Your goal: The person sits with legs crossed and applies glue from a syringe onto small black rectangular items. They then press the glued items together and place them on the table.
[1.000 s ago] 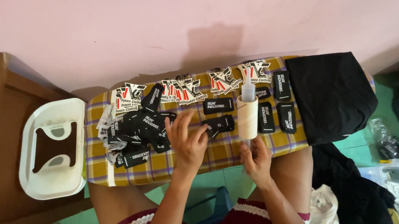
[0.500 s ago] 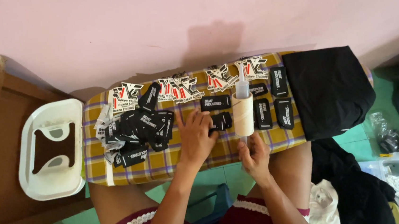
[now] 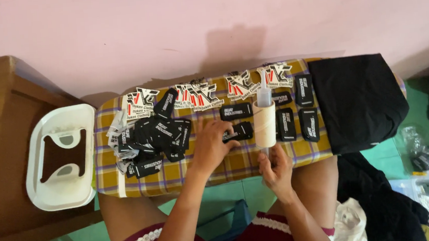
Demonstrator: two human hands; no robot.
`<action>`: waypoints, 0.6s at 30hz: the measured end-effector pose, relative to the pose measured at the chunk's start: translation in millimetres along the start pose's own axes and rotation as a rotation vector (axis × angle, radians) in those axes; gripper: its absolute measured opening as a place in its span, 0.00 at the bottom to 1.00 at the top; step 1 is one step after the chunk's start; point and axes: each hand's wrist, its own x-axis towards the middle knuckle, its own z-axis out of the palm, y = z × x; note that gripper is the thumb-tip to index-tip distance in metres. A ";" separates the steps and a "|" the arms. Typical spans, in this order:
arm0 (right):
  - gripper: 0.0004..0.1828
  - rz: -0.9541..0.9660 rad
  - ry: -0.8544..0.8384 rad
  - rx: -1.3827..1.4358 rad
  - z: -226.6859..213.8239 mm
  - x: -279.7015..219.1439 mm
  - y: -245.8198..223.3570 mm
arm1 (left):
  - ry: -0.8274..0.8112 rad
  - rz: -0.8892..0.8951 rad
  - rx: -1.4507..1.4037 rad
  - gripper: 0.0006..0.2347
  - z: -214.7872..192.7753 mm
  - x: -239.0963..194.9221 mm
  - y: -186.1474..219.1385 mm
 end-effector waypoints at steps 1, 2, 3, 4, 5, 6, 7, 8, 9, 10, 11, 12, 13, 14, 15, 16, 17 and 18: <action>0.07 -0.008 -0.001 0.003 -0.2 1.4 1.5 | 0.008 0.001 0.004 0.18 6.5 1.5 -6.9; 0.07 0.000 0.003 0.002 -0.7 -0.1 1.9 | 0.016 0.037 0.001 0.17 13.1 0.7 -13.2; 0.07 0.008 0.007 0.000 -1.0 -1.8 2.7 | 0.024 0.074 -0.001 0.17 19.9 -0.3 -19.9; 0.07 0.016 0.000 0.002 -1.5 -3.9 1.9 | 0.020 0.064 -0.002 0.17 18.2 -2.9 -16.6; 0.06 0.017 0.002 -0.002 -1.6 -6.4 0.8 | 0.101 0.111 -0.012 0.18 16.1 -5.9 -13.5; 0.05 0.006 0.005 -0.003 0.3 -2.5 1.6 | 0.191 0.164 -0.017 0.20 12.4 -3.0 -12.4; 0.05 0.002 0.000 0.002 0.7 -3.2 5.1 | 0.197 0.160 -0.012 0.20 10.0 -6.5 -14.4; 0.05 0.018 0.009 0.004 1.0 -4.8 7.9 | 0.285 0.189 -0.029 0.18 7.4 -11.5 -16.0; 0.05 0.034 0.019 0.006 1.4 -6.5 10.4 | 0.372 0.219 -0.046 0.16 4.7 -16.6 -17.5; 0.05 0.028 0.013 0.011 2.2 -5.5 8.9 | 0.380 0.217 -0.040 0.16 -2.3 -24.6 -22.2; 0.05 0.030 0.023 -0.003 3.1 -4.9 7.5 | 0.409 0.134 -0.025 0.14 -9.0 -33.0 -26.8; 0.04 0.036 0.031 -0.019 2.7 -6.1 5.6 | 0.437 0.049 -0.013 0.12 -14.8 -43.5 -30.3; 0.04 0.032 0.023 -0.015 3.2 -5.7 12.8 | 0.443 0.043 -0.009 0.12 -23.0 -43.7 -40.7; 0.04 0.026 0.032 -0.038 2.2 -8.8 18.3 | 0.453 0.027 0.094 0.15 -30.5 -47.9 -49.5; 0.05 0.020 0.040 -0.061 1.0 -12.1 23.9 | 0.461 0.010 0.198 0.18 -37.8 -52.4 -58.2; 0.05 0.017 0.033 -0.060 0.4 -12.7 22.4 | 0.466 0.004 0.199 0.18 -42.5 -56.2 -63.0; 0.05 0.029 0.028 -0.073 -0.8 -13.1 20.8 | 0.413 -0.072 0.288 0.19 -47.1 -59.9 -67.2; 0.05 0.038 0.034 -0.087 -1.6 -12.0 19.6 | 0.359 -0.137 0.375 0.20 -52.1 -59.8 -72.1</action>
